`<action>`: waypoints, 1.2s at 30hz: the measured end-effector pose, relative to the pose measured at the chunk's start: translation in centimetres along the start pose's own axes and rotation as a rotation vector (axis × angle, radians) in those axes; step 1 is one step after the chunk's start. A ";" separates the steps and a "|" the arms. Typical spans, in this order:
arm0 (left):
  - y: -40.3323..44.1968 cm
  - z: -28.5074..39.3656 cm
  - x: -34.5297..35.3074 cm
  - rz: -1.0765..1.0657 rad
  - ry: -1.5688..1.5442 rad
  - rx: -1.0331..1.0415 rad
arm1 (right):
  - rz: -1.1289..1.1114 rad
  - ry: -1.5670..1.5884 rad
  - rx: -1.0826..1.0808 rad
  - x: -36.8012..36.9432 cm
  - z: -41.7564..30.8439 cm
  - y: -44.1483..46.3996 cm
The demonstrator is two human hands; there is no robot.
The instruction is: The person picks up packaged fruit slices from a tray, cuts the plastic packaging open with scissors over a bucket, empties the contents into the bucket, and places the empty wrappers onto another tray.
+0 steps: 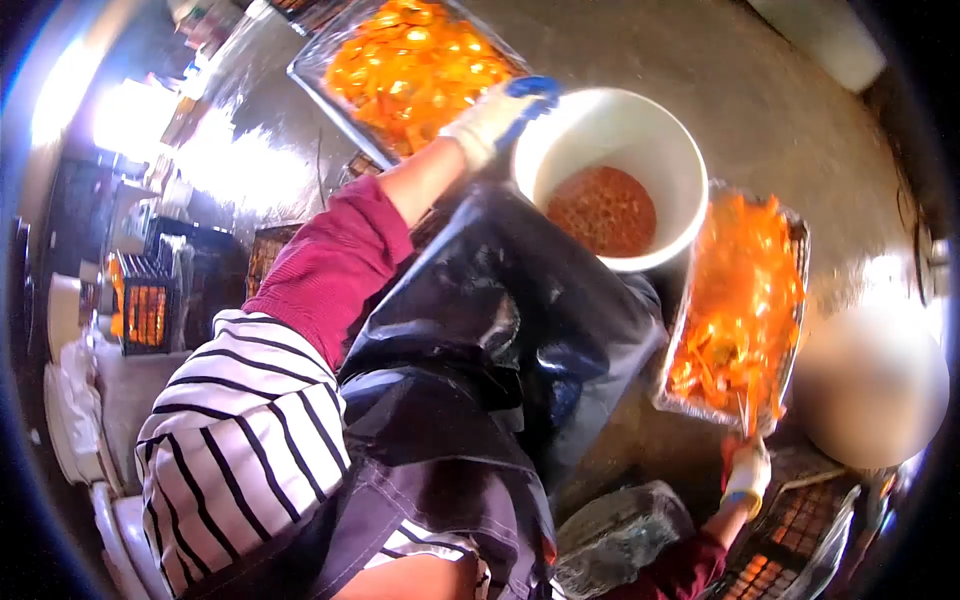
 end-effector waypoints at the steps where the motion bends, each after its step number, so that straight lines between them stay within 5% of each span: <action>1: -0.7 -2.9 -3.9 0.121 0.011 -0.187 | 0.009 0.023 0.007 -0.7 0.9 -0.4; 2: -1.6 -6.3 -7.6 0.233 0.014 -0.374 | 0.011 -0.018 0.049 -2.1 0.4 -1.5; 4: -2.0 -9.8 -15.6 0.528 0.596 -0.152 | 0.019 0.114 0.109 -3.3 0.8 -1.3; 6: -3.6 -10.1 -19.2 0.626 0.911 -0.166 | 0.024 0.353 0.194 -5.0 -0.5 -1.6; 8: -2.8 -12.4 -19.2 0.412 1.082 -0.235 | 0.064 0.695 0.268 -3.8 -0.3 -0.3; 9: -2.0 -13.4 -18.6 0.292 1.158 -0.250 | 0.285 0.363 -0.111 -5.8 -3.5 -0.4; 10: -1.1 -14.5 -17.7 0.167 1.227 -0.257 | 0.006 0.796 0.137 -4.0 -4.6 -0.5; 12: 1.1 -16.5 -16.6 0.091 1.275 -0.271 | 0.051 0.937 0.132 -5.2 -9.8 -2.9; 15: 2.9 -17.4 -17.4 0.113 1.167 -0.256 | 0.054 0.870 -0.009 -2.5 -9.1 0.1; 17: 3.7 -18.1 -19.2 0.142 0.997 -0.214 | 0.001 1.145 0.023 -2.6 -12.7 -1.6; 20: 3.3 -18.5 -22.5 0.293 0.772 -0.300 | 0.110 0.425 -0.012 -4.6 -12.3 -1.8; 21: 3.3 -19.4 -23.5 0.301 0.380 -0.396 | 0.059 0.216 -0.024 -4.6 -12.2 -1.5; 22: 1.9 -20.7 -23.2 0.344 -0.156 -0.496 | 0.074 0.327 -0.043 -5.0 -12.4 -1.6; 26: -2.0 -15.6 -21.3 0.417 -0.559 -0.569 | 0.127 0.827 -0.086 -6.8 -13.8 -2.4; 30: -0.7 -9.7 -16.0 0.226 -0.341 -0.319 | 0.062 1.518 -0.110 -6.9 -16.9 -2.4; 32: 0.7 -5.0 -9.7 -0.095 -0.393 -0.071 | -0.040 1.781 -0.174 -7.0 -19.1 -2.3; 35: 1.8 0.0 1.0 -0.408 -0.500 0.003 | -0.110 1.532 -0.571 -9.3 -26.8 -5.2; 36: 2.1 1.2 4.7 -0.492 -0.571 0.052 | -0.131 1.421 -0.498 -9.0 -28.1 -4.9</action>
Point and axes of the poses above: each hand's wrist, its own y-axis towards the middle knuckle, its own x-axis out of the palm, z = x × y, the point moved 9 cm from there along y, towards the middle knuckle, and after that the axes turned 10 degrees about y, right-handed, at the moved point
